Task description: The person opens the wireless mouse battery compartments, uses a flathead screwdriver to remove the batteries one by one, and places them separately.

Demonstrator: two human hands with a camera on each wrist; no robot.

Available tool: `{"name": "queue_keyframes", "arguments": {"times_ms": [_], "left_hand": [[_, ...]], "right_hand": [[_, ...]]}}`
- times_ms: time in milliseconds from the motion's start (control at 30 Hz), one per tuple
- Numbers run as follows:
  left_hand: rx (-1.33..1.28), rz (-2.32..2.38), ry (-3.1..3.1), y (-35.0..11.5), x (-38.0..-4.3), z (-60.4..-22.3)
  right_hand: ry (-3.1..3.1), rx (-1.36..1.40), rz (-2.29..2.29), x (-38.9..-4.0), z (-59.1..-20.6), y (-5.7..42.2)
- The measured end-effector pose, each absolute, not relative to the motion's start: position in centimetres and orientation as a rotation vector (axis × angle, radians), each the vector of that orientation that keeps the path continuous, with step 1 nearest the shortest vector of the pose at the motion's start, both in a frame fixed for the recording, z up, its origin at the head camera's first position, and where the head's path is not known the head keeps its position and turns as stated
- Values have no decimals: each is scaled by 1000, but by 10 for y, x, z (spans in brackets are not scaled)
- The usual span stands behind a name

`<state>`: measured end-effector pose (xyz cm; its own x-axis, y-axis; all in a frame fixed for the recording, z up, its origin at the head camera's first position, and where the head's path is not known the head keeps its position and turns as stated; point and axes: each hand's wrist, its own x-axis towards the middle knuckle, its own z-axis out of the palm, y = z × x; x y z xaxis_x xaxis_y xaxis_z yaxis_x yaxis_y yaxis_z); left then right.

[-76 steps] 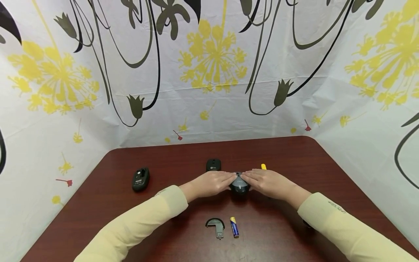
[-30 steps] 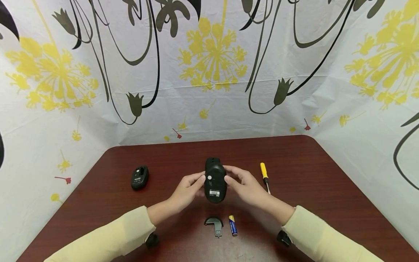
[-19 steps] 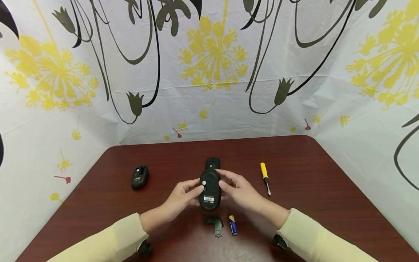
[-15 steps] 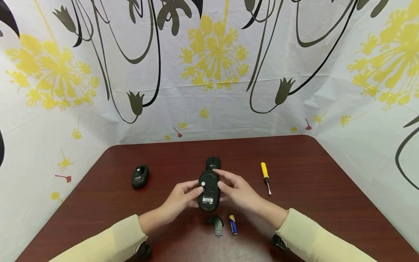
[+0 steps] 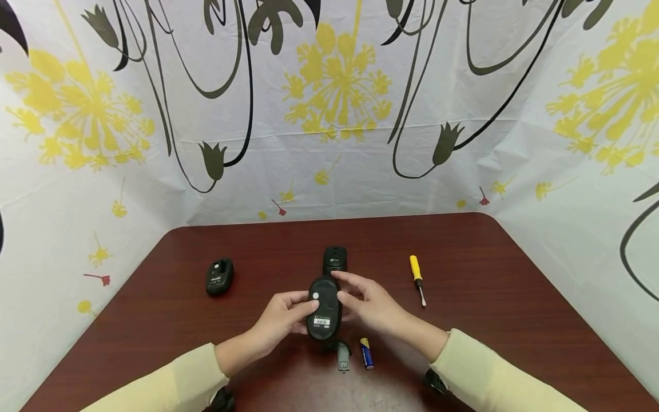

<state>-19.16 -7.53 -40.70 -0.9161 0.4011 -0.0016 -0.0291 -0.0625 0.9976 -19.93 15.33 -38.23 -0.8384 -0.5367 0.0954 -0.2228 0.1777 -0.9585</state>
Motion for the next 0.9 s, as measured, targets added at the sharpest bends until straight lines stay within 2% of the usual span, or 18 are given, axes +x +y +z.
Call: {"name": "queue_keyframes", "arguments": {"times_ms": [233, 400, 667, 900], "left_hand": [[396, 2054, 1932, -78, -190, -409], [413, 2051, 1943, -80, -190, -409], [406, 2059, 1939, -80, -189, -412], [406, 2062, 1940, -81, -189, -413]], "right_hand": [[2657, -998, -1433, -202, -383, 153], [2719, -1173, -1388, -204, -379, 148], [2650, -1230, -1370, -205, -377, 142], [2694, -1156, -1263, -204, -374, 139]]}}
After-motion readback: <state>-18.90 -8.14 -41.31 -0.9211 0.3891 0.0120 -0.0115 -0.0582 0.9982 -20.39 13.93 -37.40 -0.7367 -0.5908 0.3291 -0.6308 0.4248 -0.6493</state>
